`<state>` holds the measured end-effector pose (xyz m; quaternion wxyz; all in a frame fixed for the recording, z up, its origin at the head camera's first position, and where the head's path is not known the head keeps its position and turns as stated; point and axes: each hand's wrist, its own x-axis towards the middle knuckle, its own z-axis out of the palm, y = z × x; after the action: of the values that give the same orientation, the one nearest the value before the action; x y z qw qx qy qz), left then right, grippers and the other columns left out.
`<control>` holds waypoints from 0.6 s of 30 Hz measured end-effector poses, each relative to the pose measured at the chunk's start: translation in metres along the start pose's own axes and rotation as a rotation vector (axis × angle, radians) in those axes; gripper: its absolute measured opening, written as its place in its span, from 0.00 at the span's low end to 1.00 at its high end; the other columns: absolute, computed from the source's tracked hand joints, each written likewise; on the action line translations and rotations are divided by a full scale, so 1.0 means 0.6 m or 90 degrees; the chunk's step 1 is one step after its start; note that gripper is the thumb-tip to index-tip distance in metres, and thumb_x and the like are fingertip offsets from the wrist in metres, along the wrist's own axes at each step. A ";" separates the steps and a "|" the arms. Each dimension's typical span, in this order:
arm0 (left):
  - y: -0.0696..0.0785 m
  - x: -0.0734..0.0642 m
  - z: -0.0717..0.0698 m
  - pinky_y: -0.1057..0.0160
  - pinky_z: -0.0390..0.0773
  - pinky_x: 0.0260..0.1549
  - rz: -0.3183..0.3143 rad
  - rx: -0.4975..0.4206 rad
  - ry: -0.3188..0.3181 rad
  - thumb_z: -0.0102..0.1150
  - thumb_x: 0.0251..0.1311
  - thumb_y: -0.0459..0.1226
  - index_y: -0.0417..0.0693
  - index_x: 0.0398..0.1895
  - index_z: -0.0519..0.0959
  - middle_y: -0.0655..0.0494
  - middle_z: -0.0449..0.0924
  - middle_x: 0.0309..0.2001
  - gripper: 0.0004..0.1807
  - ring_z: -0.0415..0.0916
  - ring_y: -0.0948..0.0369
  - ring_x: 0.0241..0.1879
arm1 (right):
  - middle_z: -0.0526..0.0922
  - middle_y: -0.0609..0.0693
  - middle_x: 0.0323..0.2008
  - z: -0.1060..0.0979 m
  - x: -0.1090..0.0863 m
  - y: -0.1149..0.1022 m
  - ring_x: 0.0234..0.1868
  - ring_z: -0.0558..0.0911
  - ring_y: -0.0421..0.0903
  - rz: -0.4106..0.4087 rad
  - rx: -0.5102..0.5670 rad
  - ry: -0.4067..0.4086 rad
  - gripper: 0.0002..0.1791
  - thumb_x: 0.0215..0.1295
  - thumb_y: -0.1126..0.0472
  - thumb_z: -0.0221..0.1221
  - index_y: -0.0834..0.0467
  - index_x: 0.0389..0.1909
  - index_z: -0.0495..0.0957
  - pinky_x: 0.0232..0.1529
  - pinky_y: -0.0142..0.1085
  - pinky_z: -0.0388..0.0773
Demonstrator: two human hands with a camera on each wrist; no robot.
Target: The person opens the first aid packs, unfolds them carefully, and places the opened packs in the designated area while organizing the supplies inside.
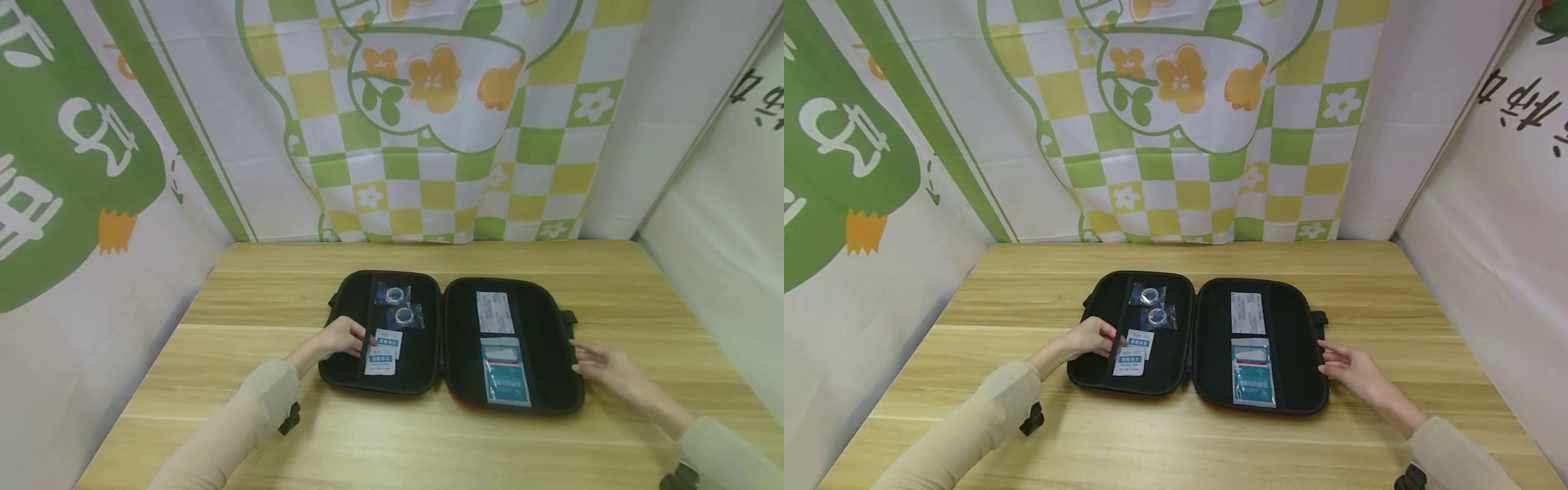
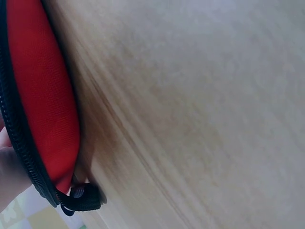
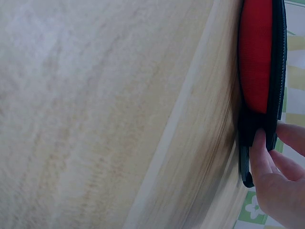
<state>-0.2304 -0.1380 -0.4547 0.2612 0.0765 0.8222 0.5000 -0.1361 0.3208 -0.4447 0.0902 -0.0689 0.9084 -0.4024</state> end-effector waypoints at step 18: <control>-0.007 0.000 0.004 0.60 0.80 0.31 -0.010 -0.042 0.049 0.56 0.46 0.20 0.27 0.33 0.79 0.39 0.80 0.33 0.09 0.80 0.54 0.31 | 0.70 0.75 0.48 -0.001 0.001 -0.001 0.46 0.75 0.58 0.003 -0.004 0.007 0.30 0.59 0.61 0.55 0.75 0.57 0.59 0.38 0.26 0.76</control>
<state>-0.2285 -0.1380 -0.4592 0.2358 0.0421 0.8152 0.5273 -0.1367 0.3204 -0.4438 0.0860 -0.0651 0.9101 -0.4001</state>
